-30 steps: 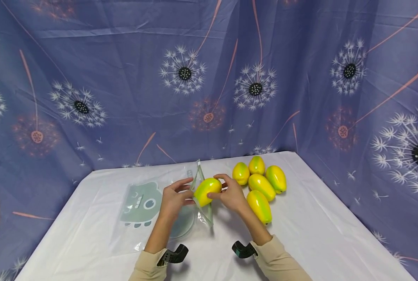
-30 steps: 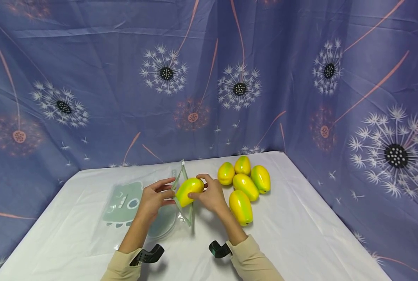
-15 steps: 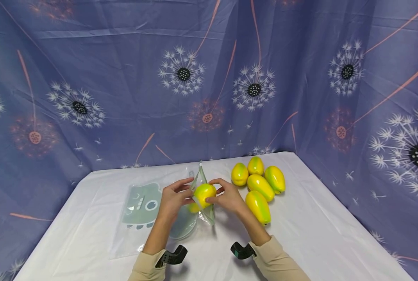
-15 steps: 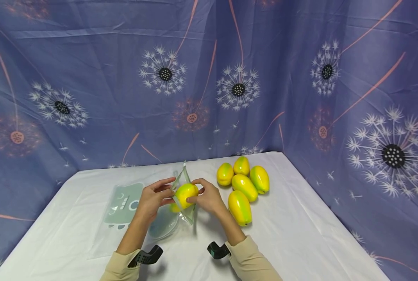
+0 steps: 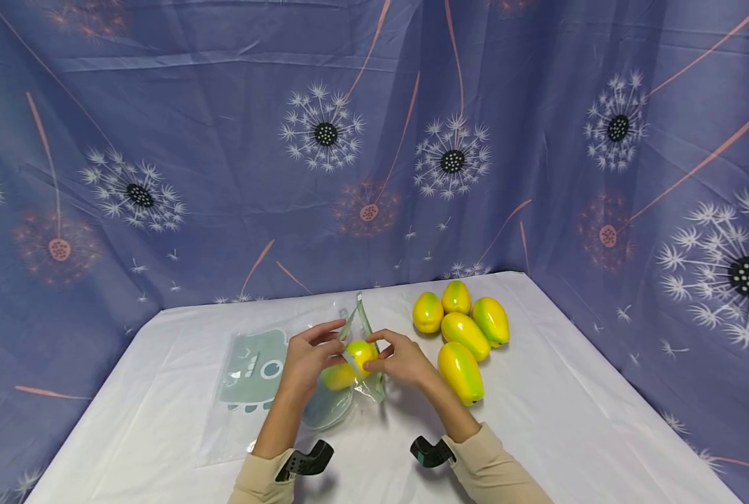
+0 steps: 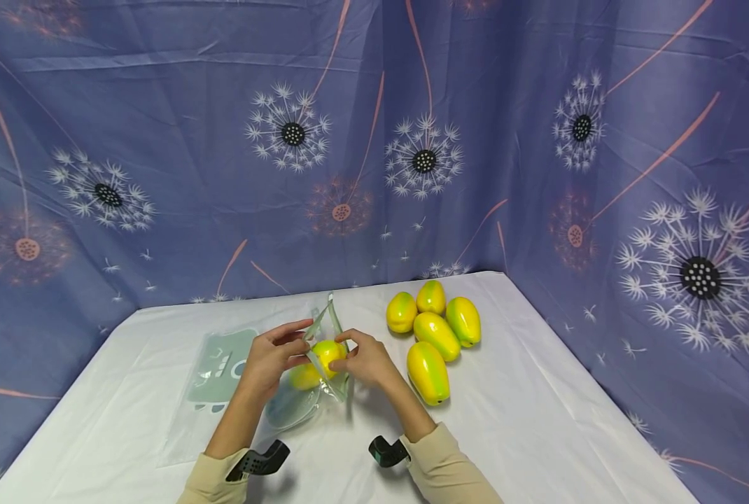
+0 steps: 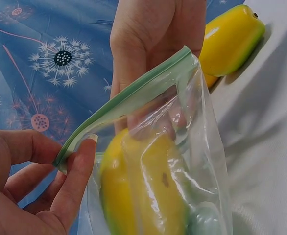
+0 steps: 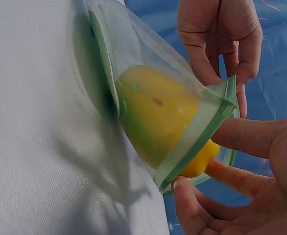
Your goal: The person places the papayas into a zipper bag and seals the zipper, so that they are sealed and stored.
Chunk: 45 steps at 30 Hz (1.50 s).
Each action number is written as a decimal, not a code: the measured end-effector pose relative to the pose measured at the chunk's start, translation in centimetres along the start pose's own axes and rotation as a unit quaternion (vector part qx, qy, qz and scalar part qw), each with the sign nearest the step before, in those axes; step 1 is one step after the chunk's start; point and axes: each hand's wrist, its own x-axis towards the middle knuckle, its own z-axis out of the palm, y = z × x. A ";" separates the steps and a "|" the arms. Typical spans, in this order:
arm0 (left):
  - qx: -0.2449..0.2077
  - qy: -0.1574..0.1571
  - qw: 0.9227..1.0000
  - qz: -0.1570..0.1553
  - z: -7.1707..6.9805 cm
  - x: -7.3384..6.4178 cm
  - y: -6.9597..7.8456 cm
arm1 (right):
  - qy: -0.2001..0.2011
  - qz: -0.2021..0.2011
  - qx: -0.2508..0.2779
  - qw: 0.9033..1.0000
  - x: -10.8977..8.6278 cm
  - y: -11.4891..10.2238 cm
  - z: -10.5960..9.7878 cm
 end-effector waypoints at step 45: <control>-0.001 0.003 1.000 -0.015 -0.2 0.2 0.0 | 0.012 0.040 -0.024 0.999 -2.6 0.8 -10.7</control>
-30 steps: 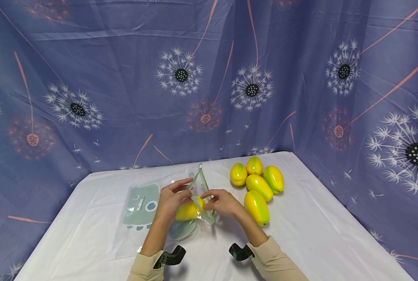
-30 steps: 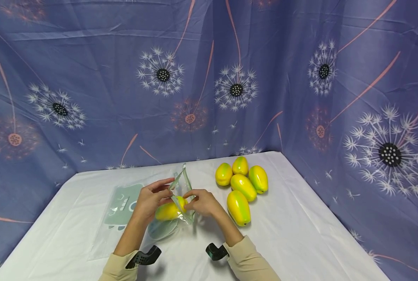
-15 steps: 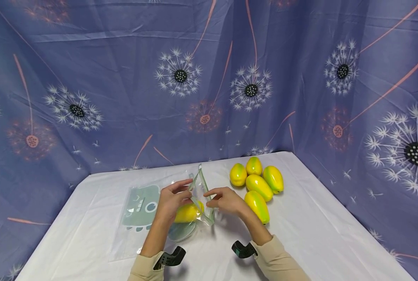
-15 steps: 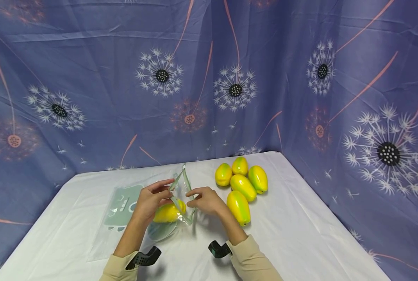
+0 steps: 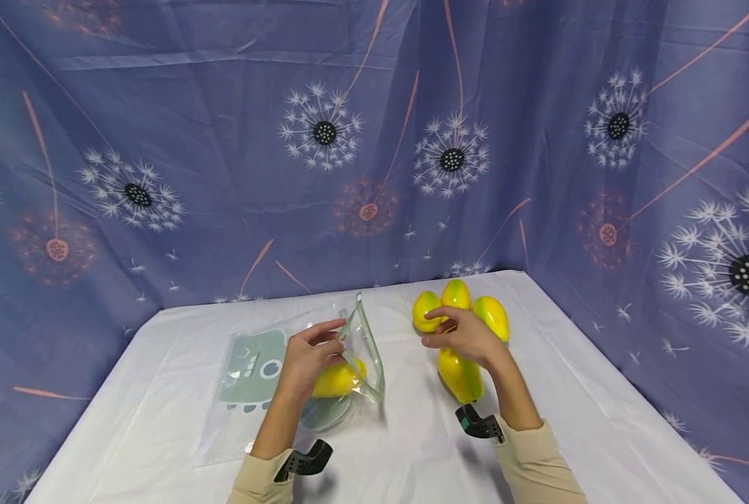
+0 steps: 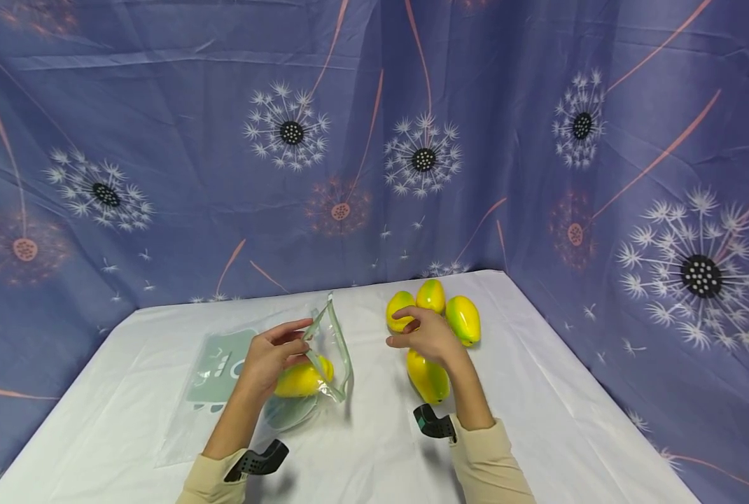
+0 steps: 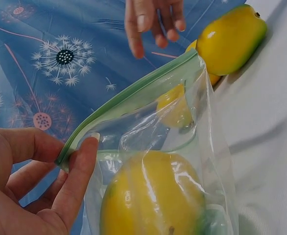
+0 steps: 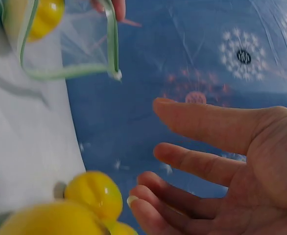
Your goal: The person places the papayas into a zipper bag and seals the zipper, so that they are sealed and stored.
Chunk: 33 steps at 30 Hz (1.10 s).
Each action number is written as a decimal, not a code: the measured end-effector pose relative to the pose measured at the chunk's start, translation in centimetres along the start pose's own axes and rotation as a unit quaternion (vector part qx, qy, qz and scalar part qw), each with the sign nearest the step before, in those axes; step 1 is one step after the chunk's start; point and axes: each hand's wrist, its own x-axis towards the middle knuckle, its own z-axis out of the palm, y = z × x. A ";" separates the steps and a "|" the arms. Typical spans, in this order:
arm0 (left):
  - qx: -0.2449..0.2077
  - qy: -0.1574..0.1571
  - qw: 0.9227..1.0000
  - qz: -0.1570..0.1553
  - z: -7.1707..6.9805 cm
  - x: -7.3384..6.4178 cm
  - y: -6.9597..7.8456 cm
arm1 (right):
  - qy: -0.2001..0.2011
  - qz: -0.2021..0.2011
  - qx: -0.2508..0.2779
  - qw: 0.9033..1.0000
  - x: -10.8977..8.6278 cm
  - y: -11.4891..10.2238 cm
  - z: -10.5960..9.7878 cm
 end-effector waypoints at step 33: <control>0.023 -0.004 1.000 -0.004 0.2 -0.2 0.3 | -0.014 0.080 -0.136 0.987 -0.2 2.6 -1.9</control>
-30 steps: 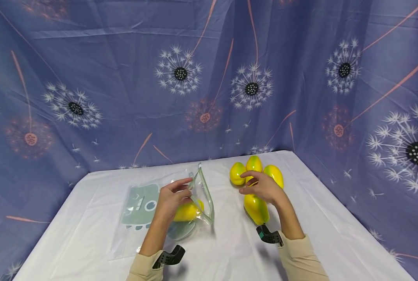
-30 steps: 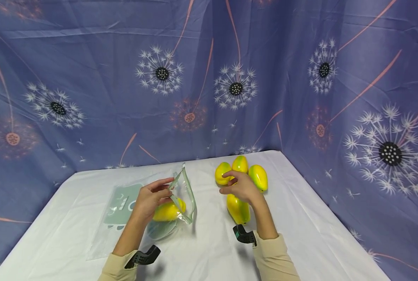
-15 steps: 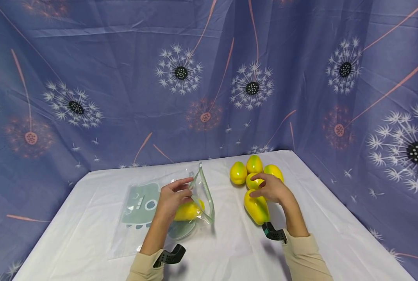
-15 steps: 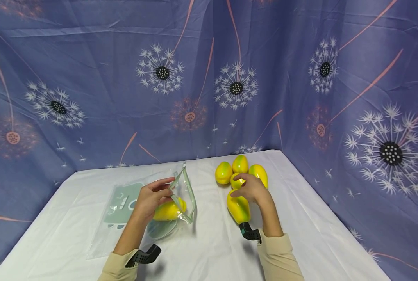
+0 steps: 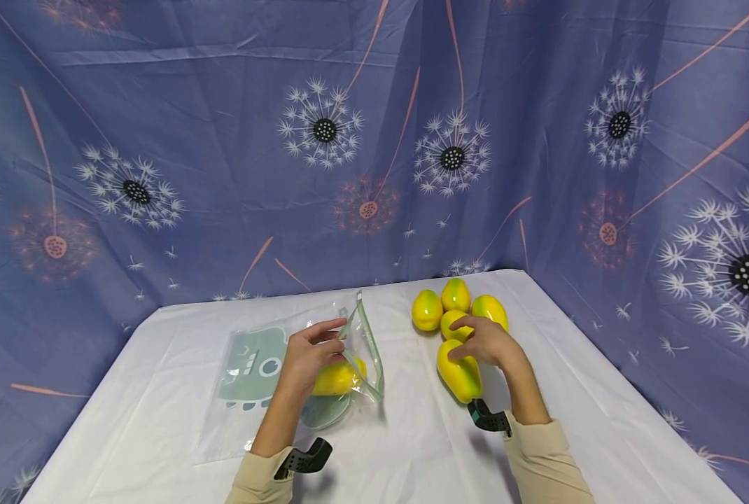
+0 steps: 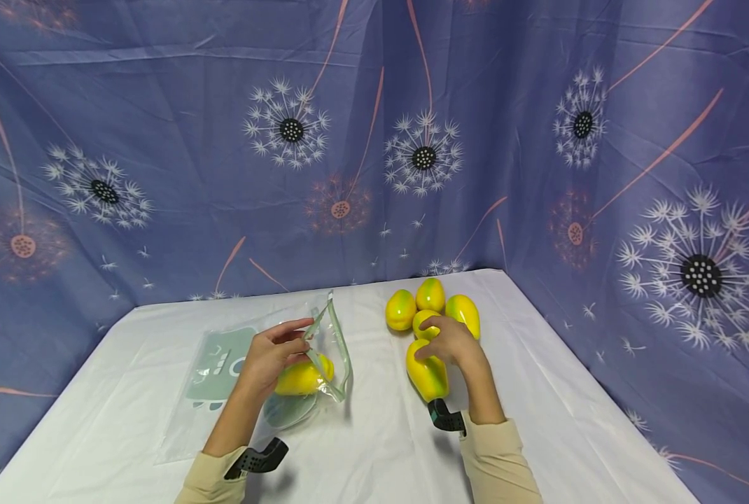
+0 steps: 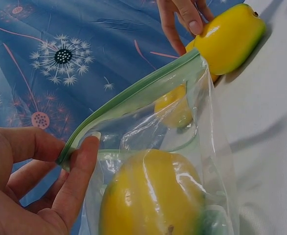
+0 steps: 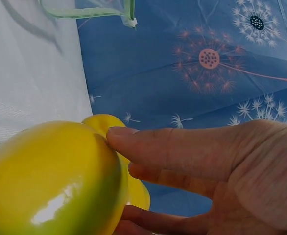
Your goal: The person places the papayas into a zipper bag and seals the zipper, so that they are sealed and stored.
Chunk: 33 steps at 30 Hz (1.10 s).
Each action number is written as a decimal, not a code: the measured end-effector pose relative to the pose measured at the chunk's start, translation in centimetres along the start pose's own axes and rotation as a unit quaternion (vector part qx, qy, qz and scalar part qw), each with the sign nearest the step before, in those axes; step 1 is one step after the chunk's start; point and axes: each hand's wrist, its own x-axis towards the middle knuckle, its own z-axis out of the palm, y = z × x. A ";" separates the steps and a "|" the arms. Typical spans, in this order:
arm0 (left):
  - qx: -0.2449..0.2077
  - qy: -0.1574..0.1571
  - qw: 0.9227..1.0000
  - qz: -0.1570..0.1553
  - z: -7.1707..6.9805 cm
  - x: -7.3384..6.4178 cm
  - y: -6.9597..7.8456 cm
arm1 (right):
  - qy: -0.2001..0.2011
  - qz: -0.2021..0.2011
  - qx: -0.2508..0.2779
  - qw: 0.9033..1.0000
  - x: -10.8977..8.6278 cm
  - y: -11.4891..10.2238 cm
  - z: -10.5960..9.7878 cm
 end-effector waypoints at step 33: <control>0.004 -0.008 1.000 0.001 -0.1 -0.2 -0.1 | -0.007 0.012 -0.022 1.000 -0.2 -0.6 0.3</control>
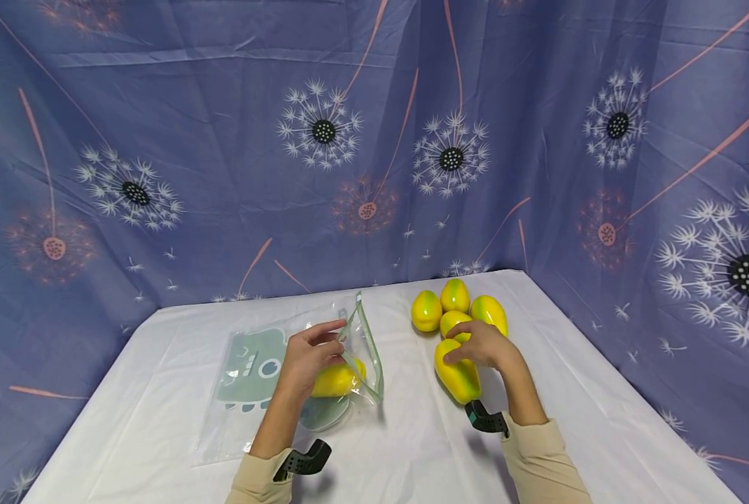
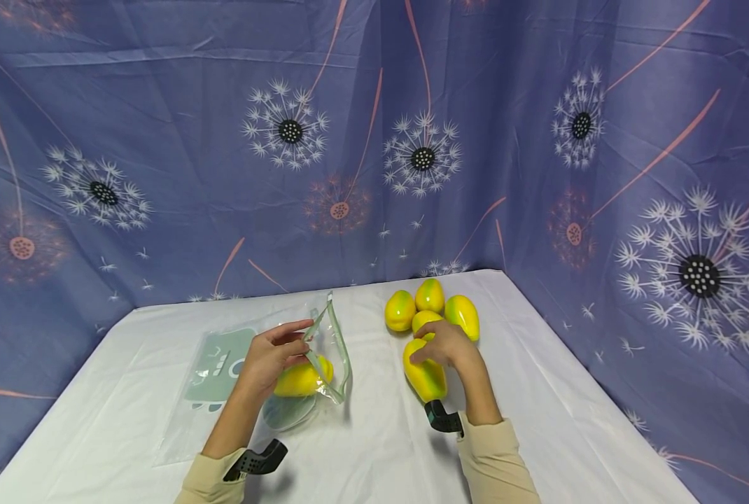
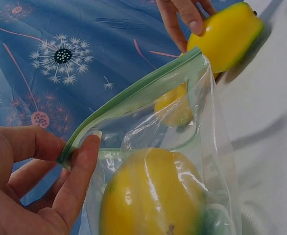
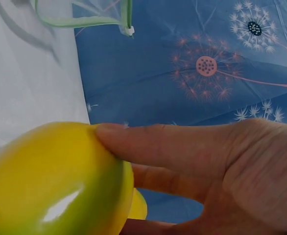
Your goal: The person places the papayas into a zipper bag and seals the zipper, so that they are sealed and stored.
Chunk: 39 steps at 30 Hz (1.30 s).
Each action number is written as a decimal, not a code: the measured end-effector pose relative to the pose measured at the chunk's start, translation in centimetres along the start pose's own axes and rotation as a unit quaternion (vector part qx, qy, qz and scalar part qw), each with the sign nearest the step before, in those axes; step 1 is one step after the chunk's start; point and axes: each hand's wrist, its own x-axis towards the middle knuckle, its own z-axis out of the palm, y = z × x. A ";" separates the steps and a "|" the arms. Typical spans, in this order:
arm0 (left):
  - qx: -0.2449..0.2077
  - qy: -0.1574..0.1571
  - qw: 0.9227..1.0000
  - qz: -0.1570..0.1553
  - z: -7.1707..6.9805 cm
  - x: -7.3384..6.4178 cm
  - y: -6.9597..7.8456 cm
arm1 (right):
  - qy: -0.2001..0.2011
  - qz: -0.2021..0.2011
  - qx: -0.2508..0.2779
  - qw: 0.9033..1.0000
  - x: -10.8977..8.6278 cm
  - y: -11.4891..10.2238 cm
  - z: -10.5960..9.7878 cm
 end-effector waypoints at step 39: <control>0.001 -0.002 1.000 0.002 0.0 0.0 -0.1 | 0.037 -0.114 0.198 0.973 1.9 -3.4 2.7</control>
